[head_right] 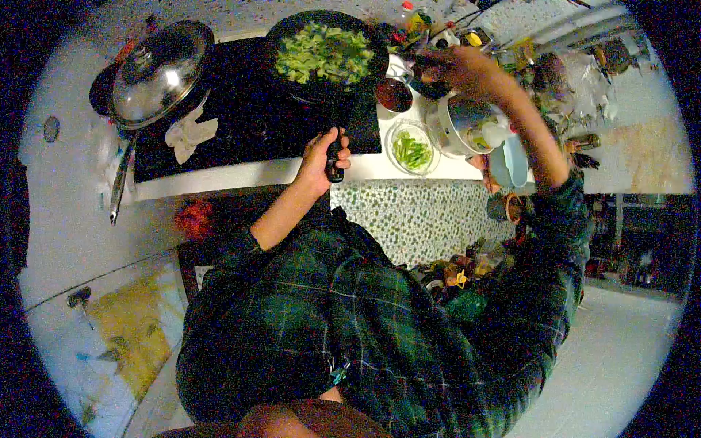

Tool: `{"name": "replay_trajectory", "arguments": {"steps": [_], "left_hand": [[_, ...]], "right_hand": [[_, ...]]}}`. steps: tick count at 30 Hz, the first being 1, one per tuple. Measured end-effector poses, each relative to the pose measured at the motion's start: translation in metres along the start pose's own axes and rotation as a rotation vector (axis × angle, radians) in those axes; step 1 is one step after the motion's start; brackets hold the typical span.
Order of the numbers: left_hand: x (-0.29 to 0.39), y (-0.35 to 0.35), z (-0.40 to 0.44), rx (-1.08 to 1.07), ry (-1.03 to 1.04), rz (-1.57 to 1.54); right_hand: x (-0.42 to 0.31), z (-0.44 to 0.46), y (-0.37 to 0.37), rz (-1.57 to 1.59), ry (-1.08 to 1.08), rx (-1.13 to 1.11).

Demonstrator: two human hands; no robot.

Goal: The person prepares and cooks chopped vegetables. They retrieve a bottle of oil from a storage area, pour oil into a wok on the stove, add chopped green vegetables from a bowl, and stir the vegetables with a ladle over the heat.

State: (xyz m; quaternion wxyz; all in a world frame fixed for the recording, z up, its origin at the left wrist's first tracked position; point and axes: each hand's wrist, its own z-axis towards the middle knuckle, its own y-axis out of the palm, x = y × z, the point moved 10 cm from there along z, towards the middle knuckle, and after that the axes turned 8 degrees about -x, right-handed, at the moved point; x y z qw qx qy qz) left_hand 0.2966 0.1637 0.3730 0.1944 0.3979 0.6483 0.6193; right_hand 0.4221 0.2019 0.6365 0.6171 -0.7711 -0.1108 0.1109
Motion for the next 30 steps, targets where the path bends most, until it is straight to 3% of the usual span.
{"name": "replay_trajectory", "arguments": {"steps": [3,5,6,9,10,11,13,19,22,26,28,29,30], "left_hand": [[0.000,0.000,0.000,-0.026,0.011,-0.015],[0.000,0.001,0.002,-0.042,0.019,-0.030],[-0.001,0.001,0.001,-0.037,0.011,-0.020],[0.001,0.003,0.001,-0.031,0.008,0.008],[0.002,0.003,0.000,-0.022,0.001,0.024],[0.002,0.003,-0.002,0.018,-0.014,0.023],[0.003,-0.001,0.000,0.012,-0.012,0.021],[-0.002,0.002,0.001,-0.016,-0.021,-0.033],[-0.001,0.002,0.002,-0.018,-0.005,-0.016],[-0.005,0.002,0.003,-0.031,-0.029,-0.026],[0.000,0.005,0.002,-0.010,0.000,0.007],[0.000,0.004,0.001,-0.014,0.003,0.008],[0.001,0.004,-0.001,-0.018,0.004,0.011]], "right_hand": [[0.058,-0.003,-0.010,0.309,0.385,-0.183],[0.129,0.033,0.022,0.362,0.330,-0.177],[0.113,0.064,0.018,-0.027,-0.264,0.115],[0.097,0.086,0.050,0.185,-0.254,0.041],[0.107,0.096,0.068,0.429,0.162,-0.112],[0.079,0.092,0.060,0.431,0.151,-0.112],[0.009,0.070,0.021,-0.240,-0.055,0.066],[-0.026,-0.018,-0.029,-0.535,-0.020,-0.069],[-0.061,-0.037,-0.052,-0.338,-0.045,0.013],[-0.004,-0.018,0.028,-0.400,0.103,-0.175],[0.022,-0.011,0.027,-0.005,0.142,-0.227],[0.041,-0.016,0.013,0.029,-0.029,-0.022],[0.043,-0.031,0.002,0.308,0.430,-0.263]]}}
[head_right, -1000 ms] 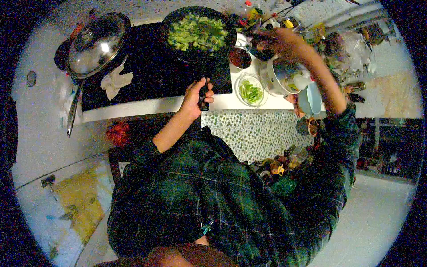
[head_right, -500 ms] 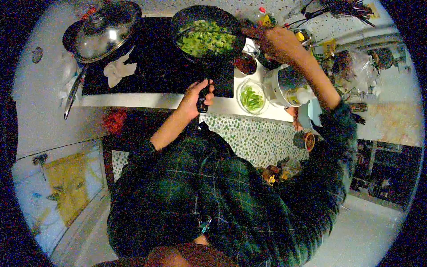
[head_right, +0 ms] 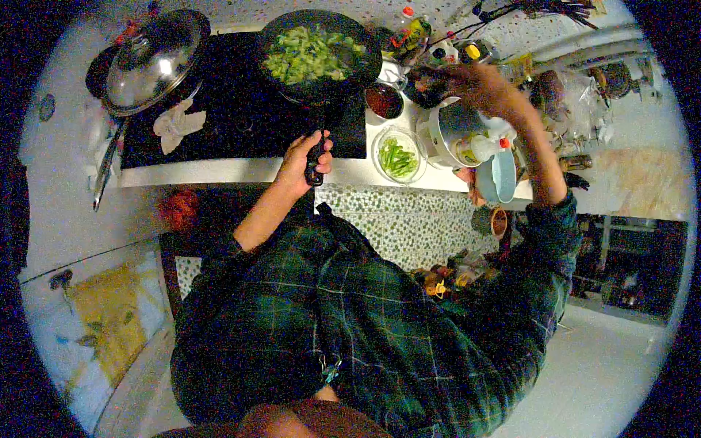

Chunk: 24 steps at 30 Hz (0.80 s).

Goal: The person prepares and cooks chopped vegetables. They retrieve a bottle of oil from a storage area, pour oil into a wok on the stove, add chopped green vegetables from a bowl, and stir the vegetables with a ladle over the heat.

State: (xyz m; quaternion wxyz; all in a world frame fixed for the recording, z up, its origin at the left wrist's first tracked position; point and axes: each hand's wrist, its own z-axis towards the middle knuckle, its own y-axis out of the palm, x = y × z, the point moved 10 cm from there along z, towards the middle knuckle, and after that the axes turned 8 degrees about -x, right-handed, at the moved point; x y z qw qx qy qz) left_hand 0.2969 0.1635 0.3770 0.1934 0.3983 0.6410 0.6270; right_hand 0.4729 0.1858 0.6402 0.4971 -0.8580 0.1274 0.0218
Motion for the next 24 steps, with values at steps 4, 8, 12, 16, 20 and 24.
{"name": "replay_trajectory", "arguments": {"steps": [4,8,12,16,20,24], "left_hand": [[-0.002,-0.002,0.003,-0.018,0.014,-0.001],[0.000,0.000,0.002,-0.006,0.033,0.001],[-0.002,-0.003,0.002,0.023,-0.004,-0.041],[-0.006,-0.003,0.006,-0.012,0.001,-0.047],[-0.003,-0.001,0.003,0.017,0.005,0.003],[-0.003,-0.003,0.001,0.028,-0.004,0.008]], "right_hand": [[0.075,0.043,-0.010,0.226,0.048,0.027],[0.076,0.123,0.040,0.210,-0.556,0.071],[0.065,0.108,0.040,0.782,-0.235,-0.095],[0.052,0.088,-0.009,0.537,-0.255,-0.039],[0.036,0.147,-0.029,-0.010,-0.204,0.180],[-0.033,0.152,-0.015,-0.089,-0.609,0.143]]}}
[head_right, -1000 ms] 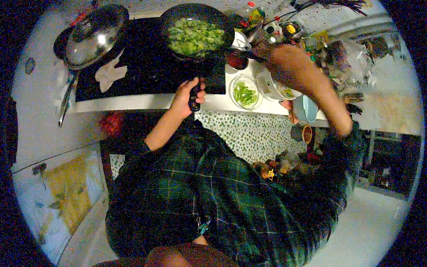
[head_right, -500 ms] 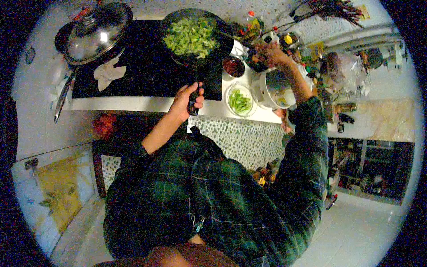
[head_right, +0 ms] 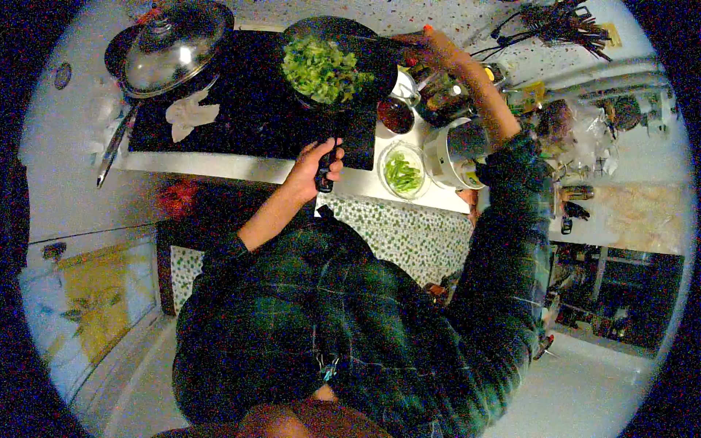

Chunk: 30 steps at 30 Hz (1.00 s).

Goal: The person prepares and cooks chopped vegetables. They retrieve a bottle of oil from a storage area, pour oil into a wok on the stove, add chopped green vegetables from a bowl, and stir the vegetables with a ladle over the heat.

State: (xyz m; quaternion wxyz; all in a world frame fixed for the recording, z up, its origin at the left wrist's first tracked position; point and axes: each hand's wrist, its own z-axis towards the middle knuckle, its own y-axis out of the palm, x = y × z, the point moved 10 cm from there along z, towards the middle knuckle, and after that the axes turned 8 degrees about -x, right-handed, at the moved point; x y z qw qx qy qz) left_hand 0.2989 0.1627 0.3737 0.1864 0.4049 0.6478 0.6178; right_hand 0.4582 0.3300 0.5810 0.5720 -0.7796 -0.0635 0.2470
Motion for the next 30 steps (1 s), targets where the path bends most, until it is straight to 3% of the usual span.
{"name": "replay_trajectory", "arguments": {"steps": [1,3,4,6,10,14,16,18,19,20,21,23,24,25,26,29,30], "left_hand": [[0.000,0.001,0.000,-0.021,0.008,0.002],[-0.002,0.000,0.003,-0.053,0.009,-0.015],[-0.003,-0.001,0.004,-0.052,0.000,-0.016],[-0.004,-0.005,0.005,-0.034,-0.015,-0.031],[-0.004,-0.011,0.010,0.071,-0.004,-0.015],[-0.015,0.005,0.021,-0.116,-0.159,-0.128],[-0.010,0.007,0.013,-0.038,-0.156,0.025],[0.003,0.014,-0.002,-0.140,-0.175,0.167],[0.008,0.008,-0.015,-0.141,-0.222,0.195],[0.009,0.004,-0.031,-0.135,-0.264,0.226],[0.010,0.025,-0.052,-0.173,-0.268,0.135],[0.019,0.034,-0.034,-0.345,-0.314,0.048],[0.031,0.037,-0.012,-0.450,-0.270,0.132],[0.049,0.048,0.005,-0.263,-0.150,0.237],[0.036,0.054,0.002,-0.251,-0.165,0.245],[0.028,0.046,0.002,-0.216,-0.087,0.339],[0.016,0.025,-0.023,-0.113,-0.128,0.262]], "right_hand": [[-0.022,0.001,0.001,0.016,-0.090,0.003],[-0.089,-0.026,-0.005,-0.414,-0.098,-0.029],[-0.104,-0.039,-0.008,-0.409,-0.090,-0.030],[-0.124,-0.065,-0.009,-0.720,0.007,-0.048],[-0.141,-0.123,-0.021,-0.826,0.243,-0.184],[-0.136,-0.153,-0.001,-0.560,0.269,-0.124],[-0.084,-0.153,0.052,-0.466,0.367,-0.102],[-0.078,-0.170,0.060,-0.225,0.388,0.076],[-0.080,-0.187,0.063,-0.100,0.217,0.305],[-0.068,-0.213,0.077,0.100,0.236,0.389],[-0.057,-0.240,0.091,0.300,0.239,0.486],[-0.033,-0.251,0.117,0.583,0.422,0.439],[-0.032,-0.258,0.127,0.837,0.443,0.542],[-0.034,-0.267,0.142,1.096,0.473,0.640],[-0.039,-0.264,0.137,1.155,0.436,0.708],[-0.028,-0.300,0.147,1.082,0.461,0.817],[-0.024,-0.321,0.156,1.110,0.583,0.862]]}}
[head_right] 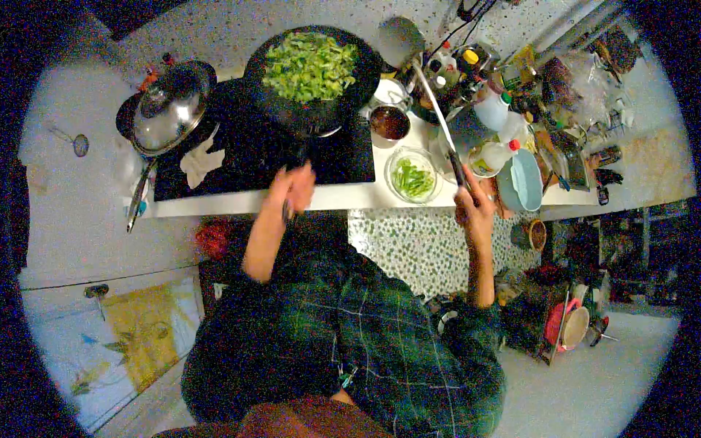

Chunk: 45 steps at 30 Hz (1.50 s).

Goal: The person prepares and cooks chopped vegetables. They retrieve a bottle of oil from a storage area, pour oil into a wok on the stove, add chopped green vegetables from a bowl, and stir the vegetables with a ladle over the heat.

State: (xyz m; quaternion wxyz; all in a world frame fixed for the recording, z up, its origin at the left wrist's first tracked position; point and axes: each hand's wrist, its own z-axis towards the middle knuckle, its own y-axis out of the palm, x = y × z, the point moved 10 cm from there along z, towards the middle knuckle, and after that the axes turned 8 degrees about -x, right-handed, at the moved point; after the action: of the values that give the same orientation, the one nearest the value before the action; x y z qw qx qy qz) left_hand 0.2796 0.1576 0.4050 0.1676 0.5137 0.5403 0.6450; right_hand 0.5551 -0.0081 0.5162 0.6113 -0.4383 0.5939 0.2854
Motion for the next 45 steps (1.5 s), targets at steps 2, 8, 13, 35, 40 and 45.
{"name": "replay_trajectory", "arguments": {"steps": [2,8,13,35,40,45], "left_hand": [[-0.015,0.011,-0.036,0.053,-0.037,-0.063],[0.011,0.005,0.008,-0.013,0.096,0.026],[0.020,-0.005,0.009,-0.091,-0.008,-0.113],[-0.010,-0.028,0.025,-0.146,-0.062,-0.210],[0.000,-0.031,0.026,-0.075,-0.022,-0.153],[-0.007,-0.030,0.030,-0.101,-0.040,-0.160]], "right_hand": [[0.009,-0.006,-0.026,0.035,-0.046,0.011],[0.012,-0.018,-0.024,0.080,-0.109,0.021],[0.018,-0.041,-0.021,0.245,-0.065,0.051],[-0.006,0.020,0.044,-0.104,-0.040,-0.173],[-0.066,0.105,0.089,-0.799,-0.469,-0.258],[-0.088,0.174,0.174,-1.130,-0.502,-0.410]]}}
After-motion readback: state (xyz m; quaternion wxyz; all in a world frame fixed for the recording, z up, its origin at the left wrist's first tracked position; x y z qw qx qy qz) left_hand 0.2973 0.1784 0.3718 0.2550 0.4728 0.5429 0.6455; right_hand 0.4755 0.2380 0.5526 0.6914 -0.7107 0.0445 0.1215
